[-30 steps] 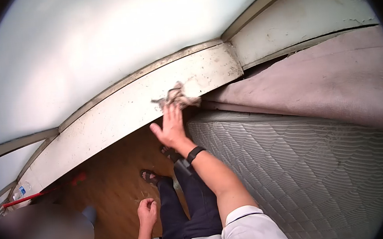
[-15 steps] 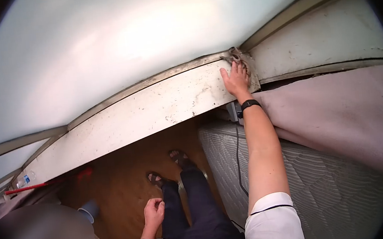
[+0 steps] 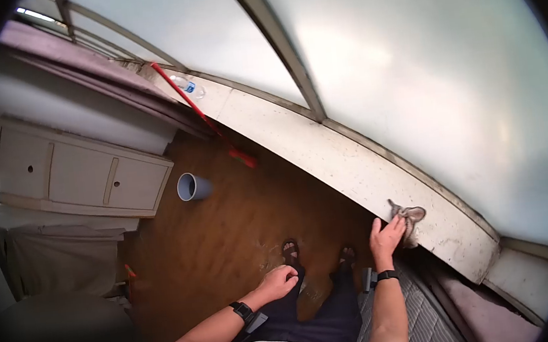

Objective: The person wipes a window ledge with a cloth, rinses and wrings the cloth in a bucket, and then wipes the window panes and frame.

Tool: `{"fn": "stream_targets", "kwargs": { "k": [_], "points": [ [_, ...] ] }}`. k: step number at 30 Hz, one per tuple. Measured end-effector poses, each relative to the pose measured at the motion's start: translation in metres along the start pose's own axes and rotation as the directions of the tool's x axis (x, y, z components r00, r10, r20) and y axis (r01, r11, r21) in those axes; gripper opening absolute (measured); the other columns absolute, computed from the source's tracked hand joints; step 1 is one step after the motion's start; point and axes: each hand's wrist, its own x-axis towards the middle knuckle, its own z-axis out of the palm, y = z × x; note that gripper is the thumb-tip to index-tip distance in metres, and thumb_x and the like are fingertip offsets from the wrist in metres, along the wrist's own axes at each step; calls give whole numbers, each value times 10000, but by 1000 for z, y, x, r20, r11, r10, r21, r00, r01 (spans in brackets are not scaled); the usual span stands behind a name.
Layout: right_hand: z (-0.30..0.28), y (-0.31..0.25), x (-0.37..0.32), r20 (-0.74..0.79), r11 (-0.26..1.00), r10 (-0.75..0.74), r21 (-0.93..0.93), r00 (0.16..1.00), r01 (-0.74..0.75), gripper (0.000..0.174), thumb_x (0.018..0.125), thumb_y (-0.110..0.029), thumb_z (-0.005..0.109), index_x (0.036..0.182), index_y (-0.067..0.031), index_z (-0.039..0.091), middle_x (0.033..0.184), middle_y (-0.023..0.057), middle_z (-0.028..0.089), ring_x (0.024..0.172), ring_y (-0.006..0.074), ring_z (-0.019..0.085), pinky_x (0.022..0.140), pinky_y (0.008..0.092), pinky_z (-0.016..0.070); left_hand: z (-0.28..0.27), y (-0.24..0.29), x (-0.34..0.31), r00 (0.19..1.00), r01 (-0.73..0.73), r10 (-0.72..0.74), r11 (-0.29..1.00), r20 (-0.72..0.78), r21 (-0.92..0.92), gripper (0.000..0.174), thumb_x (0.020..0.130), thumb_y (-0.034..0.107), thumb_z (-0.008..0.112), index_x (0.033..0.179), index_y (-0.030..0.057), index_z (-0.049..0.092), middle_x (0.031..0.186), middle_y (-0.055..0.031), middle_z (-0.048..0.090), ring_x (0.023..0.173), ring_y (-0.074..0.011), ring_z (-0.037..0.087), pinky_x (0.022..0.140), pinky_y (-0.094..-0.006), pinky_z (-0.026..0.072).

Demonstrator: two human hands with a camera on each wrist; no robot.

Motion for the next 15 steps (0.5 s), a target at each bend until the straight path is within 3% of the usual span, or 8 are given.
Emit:
{"fn": "stream_targets", "kwargs": {
  "k": [3,5,6,7,10,11,13,15],
  "points": [
    [39,-98,-3,201,963,-145,254,969,92,699,968,-384,641,1417,116,447,1452,348,456,1378,465,422,1182,504,311,-32,-55,-12,995,42,-52,992,-87,-118,239,896,229,651,1003,18,686,989,-188,706,963,-356,686,844,-446,543],
    [48,-156,-7,294,876,-152,483,943,-9,635,965,-394,651,1349,100,546,1345,297,585,1296,402,545,1121,469,404,-56,-88,-32,968,188,-212,968,-137,-164,245,885,247,653,972,23,702,954,-192,719,933,-357,699,827,-443,549],
    [65,-174,-6,321,802,-163,594,933,-64,498,984,-348,647,1250,73,645,1155,203,709,1105,310,675,995,408,513,-68,-111,-46,945,246,-284,944,-160,-220,250,879,259,655,958,27,709,940,-194,723,922,-358,703,822,-438,551],
    [63,-198,-6,314,806,-202,591,928,-25,498,984,-348,647,1250,73,645,1155,203,709,1105,310,675,995,408,513,-78,-137,-61,918,302,-357,911,-173,-281,256,872,271,657,944,32,715,926,-197,726,912,-359,706,816,-432,553],
    [63,-251,-13,551,411,-122,785,825,-463,327,1015,-237,613,1176,39,681,1088,116,723,975,179,692,822,312,574,-83,-245,-118,824,372,-488,850,-288,-374,226,879,234,680,970,35,738,876,-142,740,823,-229,709,739,-379,555],
    [54,-272,-15,543,443,-149,784,826,-435,327,1015,-237,613,1176,39,681,1088,116,723,975,179,692,822,312,574,-86,-276,-139,778,389,-543,812,-316,-436,217,874,228,681,951,35,742,855,-134,738,808,-221,706,732,-377,554],
    [26,-314,-30,618,245,-184,782,764,-574,304,1003,-215,622,1175,29,680,1089,122,720,972,214,705,809,352,602,-86,-338,-187,688,427,-615,772,-385,-472,189,823,198,682,867,21,733,801,-178,724,760,-265,720,704,-386,559],
    [3,-346,-46,638,287,-168,761,751,-582,303,1010,-211,597,1195,18,671,1104,122,717,988,235,709,838,376,612,-72,-403,-237,590,416,-755,589,-287,-693,168,820,146,664,767,-10,699,680,-113,668,655,-218,657,626,-381,520]
  ]
}}
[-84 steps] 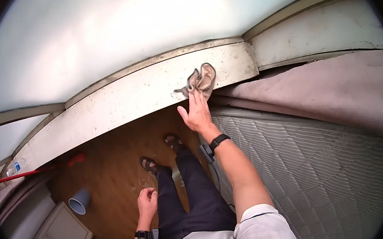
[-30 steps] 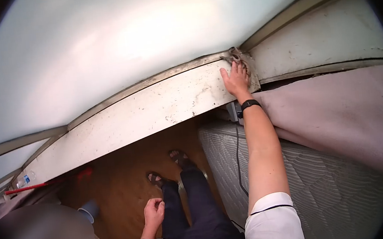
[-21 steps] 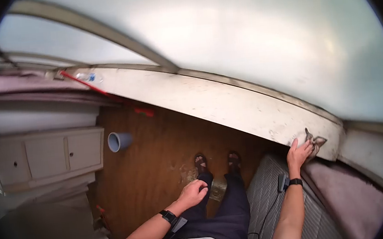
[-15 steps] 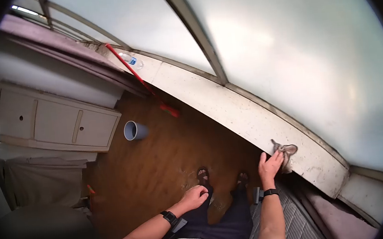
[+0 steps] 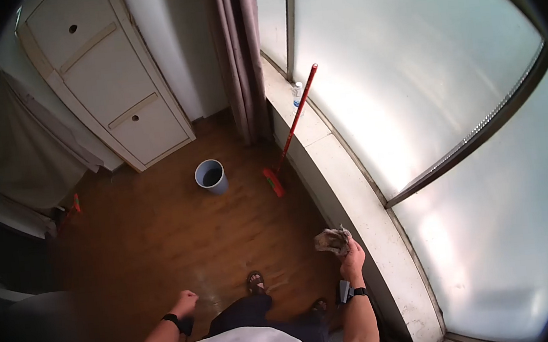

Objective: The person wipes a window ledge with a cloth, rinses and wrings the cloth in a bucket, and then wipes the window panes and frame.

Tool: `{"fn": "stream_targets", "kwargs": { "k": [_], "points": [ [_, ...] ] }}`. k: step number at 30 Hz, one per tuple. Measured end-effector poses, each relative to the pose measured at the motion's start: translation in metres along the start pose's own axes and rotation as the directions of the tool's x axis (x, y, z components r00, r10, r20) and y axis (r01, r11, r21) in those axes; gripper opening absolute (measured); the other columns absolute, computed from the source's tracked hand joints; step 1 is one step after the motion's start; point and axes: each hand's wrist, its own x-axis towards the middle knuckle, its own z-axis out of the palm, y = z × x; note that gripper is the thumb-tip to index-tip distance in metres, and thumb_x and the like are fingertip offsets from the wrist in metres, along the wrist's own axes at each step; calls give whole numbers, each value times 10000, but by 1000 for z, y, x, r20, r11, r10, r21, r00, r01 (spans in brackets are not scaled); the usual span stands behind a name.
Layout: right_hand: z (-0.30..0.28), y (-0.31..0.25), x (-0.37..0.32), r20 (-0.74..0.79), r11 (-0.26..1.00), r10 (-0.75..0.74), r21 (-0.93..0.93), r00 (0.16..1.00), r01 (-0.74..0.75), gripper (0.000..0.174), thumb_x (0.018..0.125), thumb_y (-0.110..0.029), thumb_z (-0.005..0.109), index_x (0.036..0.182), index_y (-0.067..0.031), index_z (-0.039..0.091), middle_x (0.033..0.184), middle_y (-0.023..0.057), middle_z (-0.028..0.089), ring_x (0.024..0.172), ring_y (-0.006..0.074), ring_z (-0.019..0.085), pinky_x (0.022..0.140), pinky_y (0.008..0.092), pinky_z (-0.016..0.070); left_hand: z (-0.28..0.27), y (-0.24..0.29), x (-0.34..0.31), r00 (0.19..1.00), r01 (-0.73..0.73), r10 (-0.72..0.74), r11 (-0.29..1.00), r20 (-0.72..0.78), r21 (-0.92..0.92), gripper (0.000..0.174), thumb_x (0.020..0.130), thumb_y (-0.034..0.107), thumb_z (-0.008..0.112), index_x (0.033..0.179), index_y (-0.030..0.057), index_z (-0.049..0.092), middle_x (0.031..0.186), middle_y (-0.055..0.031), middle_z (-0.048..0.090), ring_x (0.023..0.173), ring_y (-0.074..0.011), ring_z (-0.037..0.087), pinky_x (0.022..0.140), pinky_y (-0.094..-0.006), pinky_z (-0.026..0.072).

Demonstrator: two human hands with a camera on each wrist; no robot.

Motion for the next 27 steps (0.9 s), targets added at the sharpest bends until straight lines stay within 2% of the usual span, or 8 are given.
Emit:
{"fn": "stream_targets", "kwargs": {
  "k": [10,11,14,18,20,22,24,27],
  "points": [
    [-24,40,15,-160,915,82,-379,984,-138,342,876,-289,734,1130,-61,712,967,91,735,830,244,722,693,386,610,-101,-172,-14,896,444,-334,628,295,-640,194,833,125,648,655,89,579,637,-48,586,501,-181,547,399,-364,365],
    [-113,94,85,125,463,-174,-865,977,193,421,766,-343,803,1125,-138,722,997,85,752,878,285,732,775,409,603,-92,-175,-17,892,453,-297,584,342,-674,154,838,125,647,700,89,588,669,-49,599,511,-183,552,410,-363,391],
    [-13,42,20,271,-406,45,-874,962,265,520,651,-410,865,1103,-194,725,1036,79,752,954,302,722,852,423,585,-62,-164,-31,977,215,-177,804,122,-555,176,847,98,636,686,70,570,654,-73,593,545,-174,571,462,-360,431],
    [47,58,49,432,-319,171,-826,886,464,650,562,-551,902,1052,-161,724,991,106,748,958,346,711,823,461,585,-56,-178,-30,979,-200,198,933,-36,-299,151,857,93,614,737,3,638,686,-146,640,657,-170,631,586,-375,489],
    [100,70,67,444,-412,240,-759,863,504,580,614,-492,883,1055,-154,716,984,104,748,956,354,711,835,462,582,-74,-134,-6,897,438,-435,846,82,-303,162,856,113,615,862,-24,701,745,-134,683,692,-186,649,623,-375,505],
    [128,113,112,268,479,152,-862,951,166,282,929,-187,630,1118,7,707,978,74,730,884,213,702,794,341,592,-96,-98,8,878,463,-476,815,53,-348,186,861,128,615,908,-25,711,769,-121,691,692,-184,645,623,-369,506],
    [151,154,162,492,302,43,-836,869,458,272,933,-176,623,1131,-8,705,982,78,725,848,221,699,760,374,595,-123,-66,24,852,493,-522,781,33,-385,218,866,143,615,954,-26,720,794,-108,699,692,-183,640,623,-363,506],
    [306,151,153,-48,605,459,-714,887,-352,317,981,-259,588,1258,-115,642,1182,54,667,1013,285,652,728,512,592,-178,-27,45,842,507,-537,764,41,-399,242,890,177,628,995,-25,709,798,-79,680,698,-164,625,617,-342,504]
  ]
}}
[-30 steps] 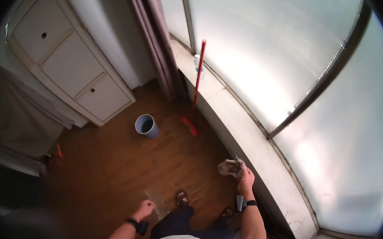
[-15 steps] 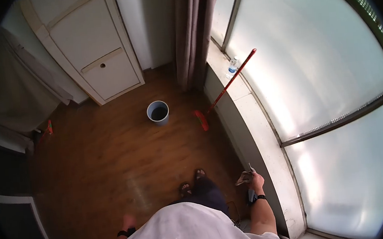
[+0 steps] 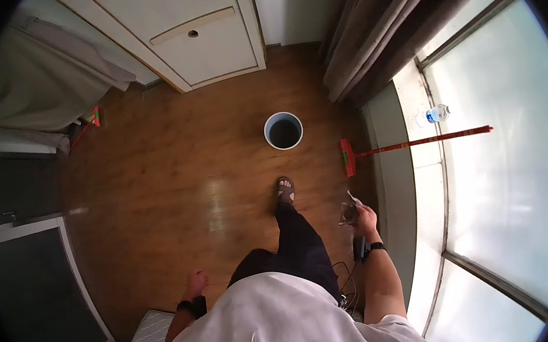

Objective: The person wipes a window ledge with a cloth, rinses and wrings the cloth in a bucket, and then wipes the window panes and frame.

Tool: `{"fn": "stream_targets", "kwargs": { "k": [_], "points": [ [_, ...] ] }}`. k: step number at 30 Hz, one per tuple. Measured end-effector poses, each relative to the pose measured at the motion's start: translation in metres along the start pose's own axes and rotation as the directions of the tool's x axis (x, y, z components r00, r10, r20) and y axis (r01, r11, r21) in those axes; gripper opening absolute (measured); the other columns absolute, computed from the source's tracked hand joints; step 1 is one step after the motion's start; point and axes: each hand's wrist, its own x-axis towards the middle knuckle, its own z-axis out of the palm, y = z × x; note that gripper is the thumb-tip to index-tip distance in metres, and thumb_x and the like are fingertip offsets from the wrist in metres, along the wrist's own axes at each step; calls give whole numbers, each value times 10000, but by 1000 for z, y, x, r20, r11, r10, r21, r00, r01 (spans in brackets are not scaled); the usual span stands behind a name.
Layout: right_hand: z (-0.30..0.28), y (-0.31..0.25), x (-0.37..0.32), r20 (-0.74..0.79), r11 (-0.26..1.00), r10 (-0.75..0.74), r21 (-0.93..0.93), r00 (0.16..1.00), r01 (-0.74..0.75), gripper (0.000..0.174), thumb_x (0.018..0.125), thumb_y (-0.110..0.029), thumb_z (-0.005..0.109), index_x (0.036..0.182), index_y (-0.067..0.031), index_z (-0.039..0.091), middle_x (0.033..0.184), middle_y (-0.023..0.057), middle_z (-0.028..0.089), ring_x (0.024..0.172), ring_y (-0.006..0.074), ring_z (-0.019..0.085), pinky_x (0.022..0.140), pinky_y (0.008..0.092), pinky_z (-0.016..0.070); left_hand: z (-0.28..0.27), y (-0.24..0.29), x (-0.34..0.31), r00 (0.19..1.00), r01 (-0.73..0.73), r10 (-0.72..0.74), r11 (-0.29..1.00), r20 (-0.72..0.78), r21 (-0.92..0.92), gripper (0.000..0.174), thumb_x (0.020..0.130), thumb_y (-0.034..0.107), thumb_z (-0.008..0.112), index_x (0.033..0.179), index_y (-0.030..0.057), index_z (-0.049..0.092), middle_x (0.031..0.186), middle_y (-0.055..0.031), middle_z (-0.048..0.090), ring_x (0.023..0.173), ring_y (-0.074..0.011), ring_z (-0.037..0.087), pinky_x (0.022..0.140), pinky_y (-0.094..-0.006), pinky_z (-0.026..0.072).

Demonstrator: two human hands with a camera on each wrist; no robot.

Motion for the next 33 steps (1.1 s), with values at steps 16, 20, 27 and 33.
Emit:
{"fn": "stream_targets", "kwargs": {
  "k": [16,20,27,33],
  "points": [
    [282,-179,115,283,979,-19,202,959,-40,481,1058,-228,457,1526,-139,393,1333,77,589,1192,308,613,935,532,546,-1,415,190,818,-575,560,797,131,186,203,944,207,684,1024,20,678,909,-122,731,829,-235,703,756,-350,553],
    [255,-73,221,358,982,-42,-159,933,105,550,1051,-223,418,1575,-168,262,1332,74,540,1135,391,604,917,567,565,47,451,262,811,-567,510,806,286,171,194,966,177,677,1058,6,670,949,-87,727,886,-156,688,799,-312,546],
    [334,-120,177,-70,959,191,-202,979,-201,450,987,-152,584,1409,-32,487,1138,99,626,907,236,655,699,403,596,120,476,316,824,-295,254,955,506,1,276,923,239,685,1023,-18,682,937,-114,741,862,-190,700,781,-325,544],
    [347,-77,261,-38,858,79,-506,996,-88,362,996,-175,574,1324,-22,590,1038,72,660,810,155,653,569,310,589,205,437,357,848,-194,253,966,465,-173,301,958,241,699,1182,41,679,1074,-44,709,859,-96,635,675,-259,517]
  ]
}}
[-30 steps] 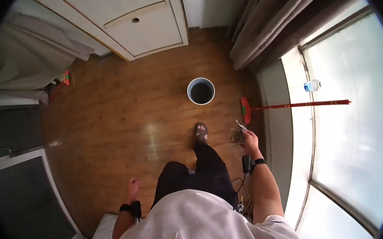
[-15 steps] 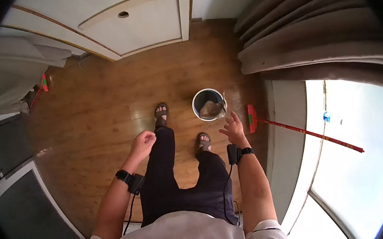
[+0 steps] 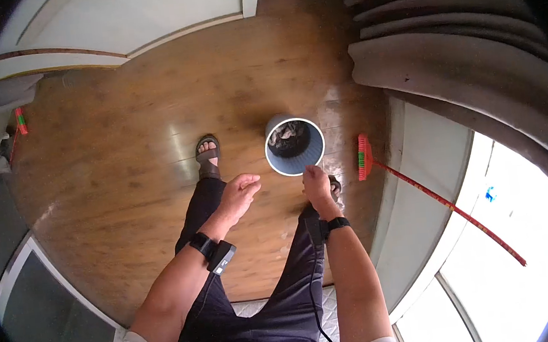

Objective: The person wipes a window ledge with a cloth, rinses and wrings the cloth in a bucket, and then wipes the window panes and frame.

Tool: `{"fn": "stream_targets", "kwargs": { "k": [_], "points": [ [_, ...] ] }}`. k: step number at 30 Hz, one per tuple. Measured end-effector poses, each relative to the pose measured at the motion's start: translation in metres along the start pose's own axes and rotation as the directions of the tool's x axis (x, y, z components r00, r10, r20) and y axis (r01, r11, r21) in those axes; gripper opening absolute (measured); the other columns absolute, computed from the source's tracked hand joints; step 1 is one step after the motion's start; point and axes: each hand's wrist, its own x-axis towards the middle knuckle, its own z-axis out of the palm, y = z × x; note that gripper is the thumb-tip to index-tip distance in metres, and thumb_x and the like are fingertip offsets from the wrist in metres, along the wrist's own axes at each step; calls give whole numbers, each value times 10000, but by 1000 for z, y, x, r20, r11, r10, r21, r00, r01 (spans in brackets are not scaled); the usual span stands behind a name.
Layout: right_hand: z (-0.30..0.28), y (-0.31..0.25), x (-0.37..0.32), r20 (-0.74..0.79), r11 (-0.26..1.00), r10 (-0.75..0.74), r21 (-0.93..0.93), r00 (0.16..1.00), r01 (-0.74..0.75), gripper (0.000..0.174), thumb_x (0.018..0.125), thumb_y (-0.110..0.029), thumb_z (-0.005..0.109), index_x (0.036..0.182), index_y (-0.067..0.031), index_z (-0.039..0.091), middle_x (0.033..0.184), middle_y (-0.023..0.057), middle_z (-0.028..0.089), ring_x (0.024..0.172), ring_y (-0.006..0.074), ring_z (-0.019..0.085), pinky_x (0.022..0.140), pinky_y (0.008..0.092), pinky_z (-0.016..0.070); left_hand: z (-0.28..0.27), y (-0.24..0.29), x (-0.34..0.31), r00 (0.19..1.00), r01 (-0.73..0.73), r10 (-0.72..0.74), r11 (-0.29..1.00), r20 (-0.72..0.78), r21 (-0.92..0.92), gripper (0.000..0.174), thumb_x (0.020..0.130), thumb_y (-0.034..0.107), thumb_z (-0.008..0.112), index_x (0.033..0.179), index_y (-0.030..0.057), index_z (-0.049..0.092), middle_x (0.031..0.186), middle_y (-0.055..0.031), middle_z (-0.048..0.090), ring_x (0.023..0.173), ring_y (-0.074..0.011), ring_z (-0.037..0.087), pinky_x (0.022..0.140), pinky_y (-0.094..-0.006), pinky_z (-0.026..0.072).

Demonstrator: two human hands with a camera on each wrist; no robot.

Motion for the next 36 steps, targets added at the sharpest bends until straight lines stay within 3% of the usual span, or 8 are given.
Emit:
{"fn": "stream_targets", "kwargs": {
  "k": [5,11,19,24,26,31,34,36],
  "points": [
    [40,19,102,-46,973,-192,-139,980,184,361,961,-244,534,1229,-42,666,1096,252,709,1063,419,675,938,450,540,32,-1,32,970,243,-241,923,43,-300,481,971,329,673,1379,87,590,1263,-36,655,1109,-179,612,926,-380,506],
    [62,-14,159,70,820,-423,-395,903,415,437,974,-212,480,1347,-1,568,1291,305,611,1221,454,574,1084,468,450,50,-10,66,935,347,-340,827,97,-442,566,995,312,635,1488,80,479,1416,-59,555,1208,-205,559,983,-429,489],
    [74,29,198,303,590,-237,-709,923,385,357,932,-158,531,1214,44,617,1176,287,665,1111,439,651,982,479,525,61,-12,76,928,368,-353,809,122,-459,557,994,265,621,1506,110,465,1476,-79,495,1241,-220,533,1022,-456,455],
    [70,17,188,-240,850,-356,-485,903,206,282,918,-172,575,1090,36,657,1043,287,697,974,443,696,868,486,575,65,-20,86,917,388,-384,797,109,-464,579,986,292,629,1514,125,462,1519,-89,454,1296,-239,494,1044,-467,434],
    [74,36,191,227,678,-347,-609,910,411,255,922,-201,605,1049,10,670,1022,281,700,954,457,689,870,508,566,68,-21,90,926,363,-367,806,85,-467,613,985,337,623,1534,135,440,1560,-94,404,1369,-262,430,1074,-479,401],
    [76,17,176,-102,831,-282,-522,954,190,232,937,-183,555,996,-23,712,1035,254,710,974,442,690,887,512,558,72,-20,96,926,366,-369,816,84,-447,659,988,389,608,1562,145,397,1611,-76,333,1453,-284,330,1118,-501,333],
    [74,19,168,304,702,-264,-590,915,398,258,958,-192,523,991,-40,730,1012,244,711,956,431,693,859,510,562,74,-19,98,920,382,-382,818,91,-430,683,991,410,599,1582,166,360,1630,-58,305,1485,-284,279,1126,-501,310],
    [69,16,150,125,812,-347,-456,929,364,248,965,-204,549,993,-29,723,988,241,712,933,421,697,826,503,561,76,-20,99,916,389,-391,807,91,-445,693,992,420,595,1591,182,342,1638,-49,292,1499,-282,254,1127,-499,303]
  ]
}}
